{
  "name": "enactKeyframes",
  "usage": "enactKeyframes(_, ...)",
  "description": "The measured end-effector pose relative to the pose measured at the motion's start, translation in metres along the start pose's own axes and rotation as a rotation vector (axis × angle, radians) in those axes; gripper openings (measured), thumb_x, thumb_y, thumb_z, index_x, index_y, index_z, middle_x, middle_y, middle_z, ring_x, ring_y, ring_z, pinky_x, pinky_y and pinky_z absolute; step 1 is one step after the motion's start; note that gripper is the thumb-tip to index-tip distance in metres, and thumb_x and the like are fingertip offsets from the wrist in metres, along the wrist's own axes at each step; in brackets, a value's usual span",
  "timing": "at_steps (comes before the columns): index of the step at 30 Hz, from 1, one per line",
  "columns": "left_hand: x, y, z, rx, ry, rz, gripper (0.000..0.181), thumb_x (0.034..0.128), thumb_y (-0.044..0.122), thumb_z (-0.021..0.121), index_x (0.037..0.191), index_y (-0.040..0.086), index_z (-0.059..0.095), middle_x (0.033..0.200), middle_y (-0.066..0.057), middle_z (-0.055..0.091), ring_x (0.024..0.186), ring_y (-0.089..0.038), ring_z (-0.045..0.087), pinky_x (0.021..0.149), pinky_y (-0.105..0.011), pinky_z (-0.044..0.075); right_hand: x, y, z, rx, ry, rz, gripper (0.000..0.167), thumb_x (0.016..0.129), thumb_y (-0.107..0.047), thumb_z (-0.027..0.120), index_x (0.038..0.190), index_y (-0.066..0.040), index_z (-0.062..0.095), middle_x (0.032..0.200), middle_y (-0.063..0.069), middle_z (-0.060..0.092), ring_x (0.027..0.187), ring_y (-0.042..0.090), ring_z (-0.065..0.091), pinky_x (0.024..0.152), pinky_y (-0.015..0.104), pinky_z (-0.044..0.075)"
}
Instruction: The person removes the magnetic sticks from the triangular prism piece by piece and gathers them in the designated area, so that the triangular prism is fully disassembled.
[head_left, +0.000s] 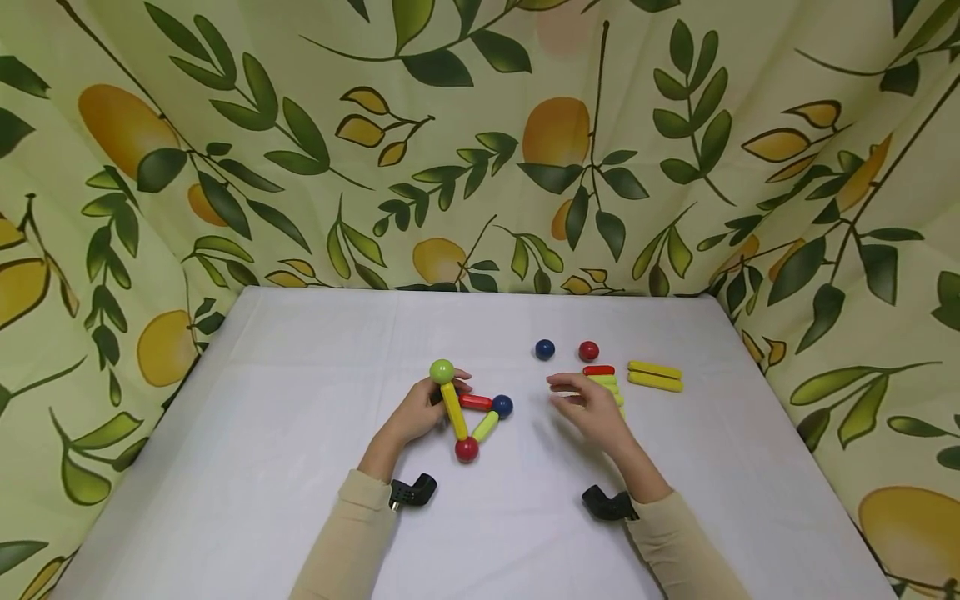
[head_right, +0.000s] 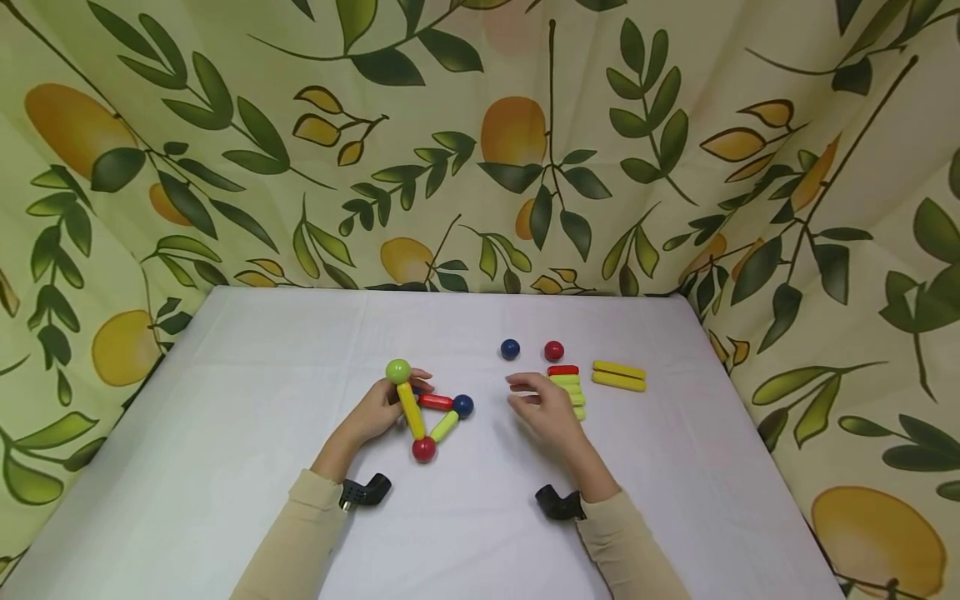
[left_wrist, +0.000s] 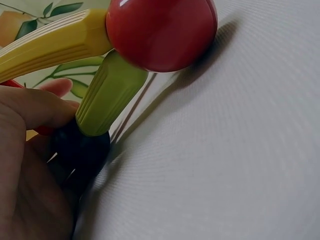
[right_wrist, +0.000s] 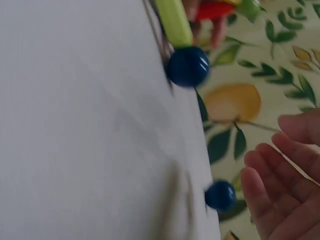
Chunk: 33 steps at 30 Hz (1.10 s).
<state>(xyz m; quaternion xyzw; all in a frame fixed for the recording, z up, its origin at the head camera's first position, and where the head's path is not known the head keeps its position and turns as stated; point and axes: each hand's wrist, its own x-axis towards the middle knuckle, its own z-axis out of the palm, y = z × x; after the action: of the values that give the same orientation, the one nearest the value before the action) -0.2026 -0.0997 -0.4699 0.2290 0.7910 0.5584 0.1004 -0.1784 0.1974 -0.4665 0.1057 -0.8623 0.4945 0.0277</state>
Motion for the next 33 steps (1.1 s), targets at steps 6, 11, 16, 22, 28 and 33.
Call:
enactKeyframes(6,0.008,-0.027,0.004,-0.003,0.023,-0.014,0.048,0.0833,-0.01,0.048,0.13,0.001,0.051,0.116,-0.018,0.065,0.115,-0.033,0.055,0.105,-0.05,0.036,0.009,-0.007,0.034,-0.017,-0.223,-0.024,0.036,0.087,-0.007,0.064,0.123,-0.008,0.058,0.124,0.009,0.06,0.11,0.025,0.058,0.093,0.039,0.051)
enactKeyframes(11,0.011,-0.037,0.006,0.005,0.048,-0.041,0.043,0.0839,0.001,0.061,0.126,0.008,0.057,0.111,-0.009,0.069,0.111,-0.026,0.058,0.106,-0.05,0.037,0.016,-0.005,0.05,-0.003,-0.282,-0.036,0.038,0.088,-0.005,0.063,0.125,-0.008,0.057,0.126,0.008,0.058,0.111,0.022,0.056,0.093,0.036,0.051)
enactKeyframes(16,0.013,-0.037,0.008,0.02,0.079,-0.081,0.038,0.0825,0.012,0.071,0.12,0.012,0.062,0.104,-0.003,0.07,0.103,-0.021,0.06,0.102,-0.047,0.041,0.02,-0.006,0.059,-0.04,-0.298,-0.043,0.033,0.088,-0.006,0.062,0.121,-0.011,0.059,0.122,0.007,0.059,0.103,0.02,0.056,0.089,0.032,0.052)
enactKeyframes(22,0.015,-0.034,0.011,0.034,0.134,-0.125,0.028,0.0815,0.012,0.072,0.109,0.013,0.067,0.097,-0.001,0.07,0.093,-0.017,0.061,0.095,-0.041,0.045,0.023,-0.005,0.064,-0.108,-0.304,-0.079,0.029,0.088,-0.008,0.062,0.116,-0.016,0.061,0.116,0.002,0.06,0.095,0.015,0.053,0.084,0.029,0.048)
enactKeyframes(28,0.015,-0.032,0.012,0.039,0.166,-0.127,0.021,0.0824,0.011,0.071,0.103,0.013,0.068,0.098,-0.001,0.069,0.092,-0.017,0.06,0.091,-0.039,0.046,0.023,-0.003,0.064,-0.123,-0.293,-0.154,0.03,0.087,-0.006,0.062,0.116,-0.017,0.063,0.114,0.002,0.06,0.096,0.015,0.054,0.084,0.028,0.049)
enactKeyframes(33,0.014,-0.031,0.013,0.026,0.161,-0.159,0.018,0.0838,0.012,0.07,0.102,0.012,0.068,0.1,-0.001,0.067,0.096,-0.019,0.057,0.095,-0.04,0.043,0.021,-0.002,0.065,-0.151,-0.275,-0.143,0.028,0.086,-0.008,0.063,0.113,-0.017,0.065,0.108,0.003,0.053,0.091,0.015,0.05,0.078,0.023,0.046)
